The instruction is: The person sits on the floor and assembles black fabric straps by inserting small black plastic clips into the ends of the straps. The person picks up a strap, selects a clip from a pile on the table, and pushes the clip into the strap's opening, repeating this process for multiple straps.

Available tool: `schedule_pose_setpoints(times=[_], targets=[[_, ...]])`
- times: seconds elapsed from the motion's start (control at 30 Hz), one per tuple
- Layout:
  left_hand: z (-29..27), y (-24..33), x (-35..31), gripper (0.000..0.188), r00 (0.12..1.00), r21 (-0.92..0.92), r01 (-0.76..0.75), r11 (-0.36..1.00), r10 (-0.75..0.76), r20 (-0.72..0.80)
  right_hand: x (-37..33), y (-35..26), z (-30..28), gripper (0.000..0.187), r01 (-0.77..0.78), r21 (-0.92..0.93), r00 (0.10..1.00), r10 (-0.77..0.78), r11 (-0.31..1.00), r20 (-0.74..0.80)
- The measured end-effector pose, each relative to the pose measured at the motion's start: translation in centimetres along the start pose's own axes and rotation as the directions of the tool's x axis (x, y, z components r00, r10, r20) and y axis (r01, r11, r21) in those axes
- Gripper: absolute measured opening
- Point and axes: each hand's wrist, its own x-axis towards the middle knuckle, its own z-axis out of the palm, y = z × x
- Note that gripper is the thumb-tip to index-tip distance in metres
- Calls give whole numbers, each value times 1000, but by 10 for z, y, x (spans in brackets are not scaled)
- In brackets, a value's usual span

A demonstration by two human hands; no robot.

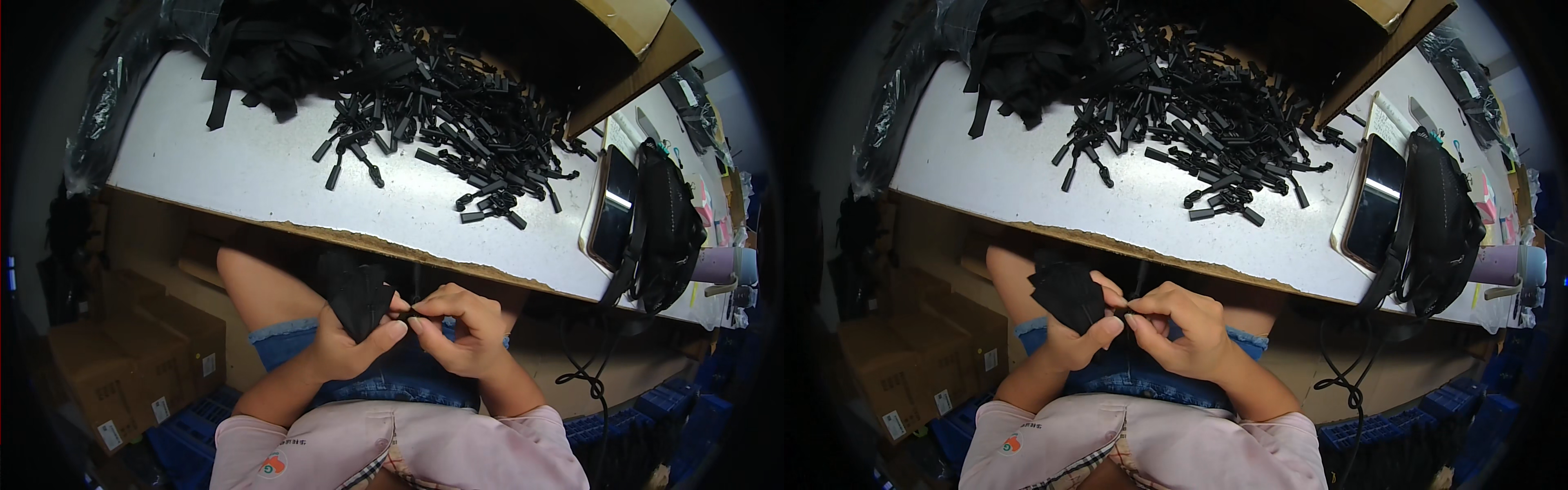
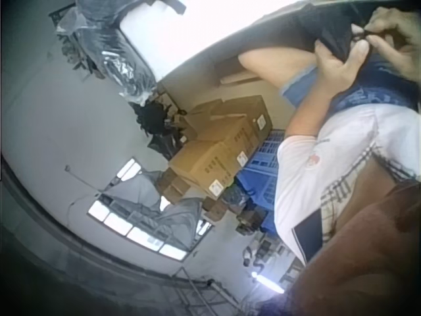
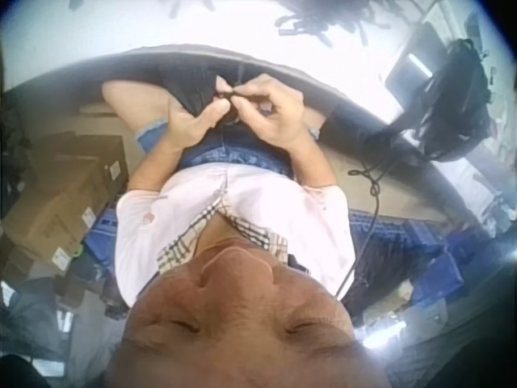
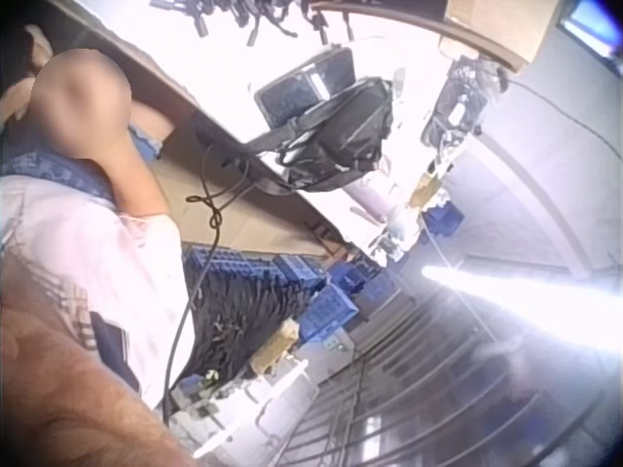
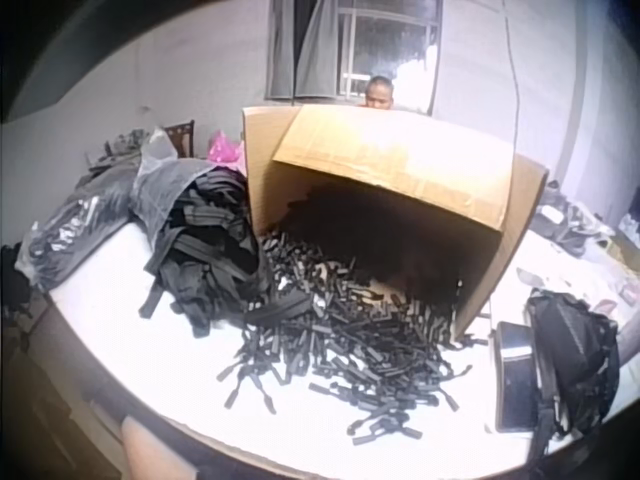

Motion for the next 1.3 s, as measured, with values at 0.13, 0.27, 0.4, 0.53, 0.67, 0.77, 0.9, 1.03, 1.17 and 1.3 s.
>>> schedule_pose_setpoints(times=[0.13,0.27,0.4,0.53,0.67,0.77,0.9,1.03,1.17,1.3], targets=[[-8,-6,2,10,964,243,-263,934,246,96,7,-8,2,15,-33,45,998,30,998,62],[-7,-3,-1,9,995,82,-63,995,68,-68,-2,2,6,13,-208,-52,913,213,977,347],[-14,-1,4,11,956,-80,277,957,-283,-75,-1,5,13,26,43,-247,996,-22,968,87],[-17,-6,-1,18,936,-42,348,936,-345,64,17,-4,12,40,282,-518,953,-296,808,58],[-20,-2,2,18,855,-186,505,843,-459,240,13,3,15,35,357,-534,913,-407,766,26],[-21,-7,1,17,836,-173,516,839,-448,318,8,8,17,32,302,-426,932,-357,853,-54],[-6,-17,-5,13,966,53,227,973,-232,117,5,5,17,24,134,-129,980,-150,983,-129],[2,-9,0,11,984,-80,180,980,-180,4,0,4,15,18,-62,76,981,74,995,-177],[-1,-3,2,10,982,-129,174,976,-181,-48,-2,2,13,16,-161,172,970,189,972,-155],[3,-8,-3,9,985,-47,104,993,-110,-135,0,-3,10,12,-332,278,929,364,902,-73]])
